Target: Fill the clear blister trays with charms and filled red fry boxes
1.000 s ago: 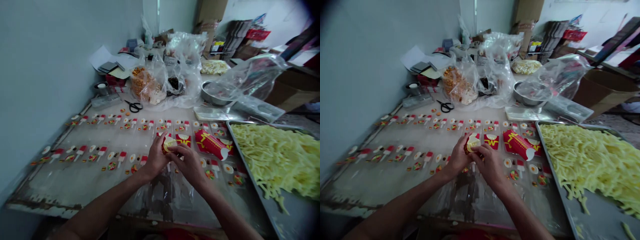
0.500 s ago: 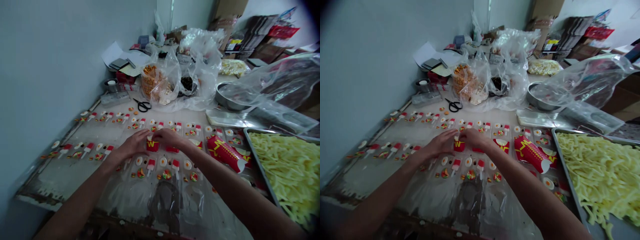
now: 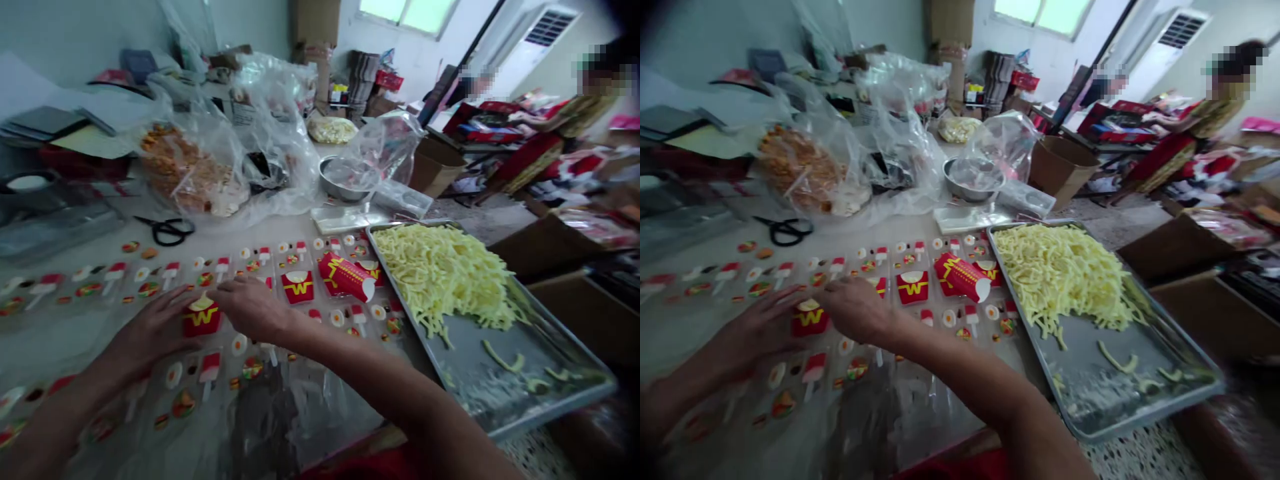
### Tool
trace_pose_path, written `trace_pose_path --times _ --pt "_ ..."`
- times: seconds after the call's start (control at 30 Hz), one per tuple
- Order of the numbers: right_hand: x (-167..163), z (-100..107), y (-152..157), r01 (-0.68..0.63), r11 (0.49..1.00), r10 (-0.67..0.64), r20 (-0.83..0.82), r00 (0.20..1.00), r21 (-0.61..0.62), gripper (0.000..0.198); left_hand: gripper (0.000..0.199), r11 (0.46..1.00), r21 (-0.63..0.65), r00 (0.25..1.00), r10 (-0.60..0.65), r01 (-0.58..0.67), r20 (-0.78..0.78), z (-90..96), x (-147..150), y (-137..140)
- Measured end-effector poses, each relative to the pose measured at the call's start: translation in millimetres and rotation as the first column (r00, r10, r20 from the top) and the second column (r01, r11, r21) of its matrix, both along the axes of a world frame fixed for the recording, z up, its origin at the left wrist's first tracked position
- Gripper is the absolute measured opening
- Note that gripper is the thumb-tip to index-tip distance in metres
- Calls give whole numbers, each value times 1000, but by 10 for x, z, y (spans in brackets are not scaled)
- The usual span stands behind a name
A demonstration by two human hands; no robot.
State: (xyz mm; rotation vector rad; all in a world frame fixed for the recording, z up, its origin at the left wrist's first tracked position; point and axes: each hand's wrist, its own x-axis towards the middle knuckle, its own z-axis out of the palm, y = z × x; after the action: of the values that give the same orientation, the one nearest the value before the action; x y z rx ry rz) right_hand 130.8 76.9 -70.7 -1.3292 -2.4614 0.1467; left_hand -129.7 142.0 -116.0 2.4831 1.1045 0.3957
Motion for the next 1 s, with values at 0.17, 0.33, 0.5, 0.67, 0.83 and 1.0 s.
trace_pose_path --times 0.17,0.33,0.5,0.67,0.83,1.0 --pt "1251 139 -952 722 690 -707 -271 653 -59 16 68 989 145 989 54 -34 -134 298 324 -4" --pt "2010 -66 -1313 870 404 -911 -211 355 -281 30 57 862 296 907 -419 411 -39 560 2030 -160" --pt "2006 -211 -1073 720 501 -852 -417 316 -480 24 73 664 230 702 -690 711 -178 534 3598 -301" --pt "1984 -286 -1110 575 599 -741 -657 135 -557 23 64 598 148 615 -774 788 -152 489 3829 -229" --pt "2020 -131 -1489 747 506 -792 -575 204 -432 20 79 676 74 680 -727 733 -94 480 3618 -133" --pt "1941 187 -1821 844 500 -835 -365 411 -194 11 110 692 162 709 -701 703 -82 569 3653 -596"
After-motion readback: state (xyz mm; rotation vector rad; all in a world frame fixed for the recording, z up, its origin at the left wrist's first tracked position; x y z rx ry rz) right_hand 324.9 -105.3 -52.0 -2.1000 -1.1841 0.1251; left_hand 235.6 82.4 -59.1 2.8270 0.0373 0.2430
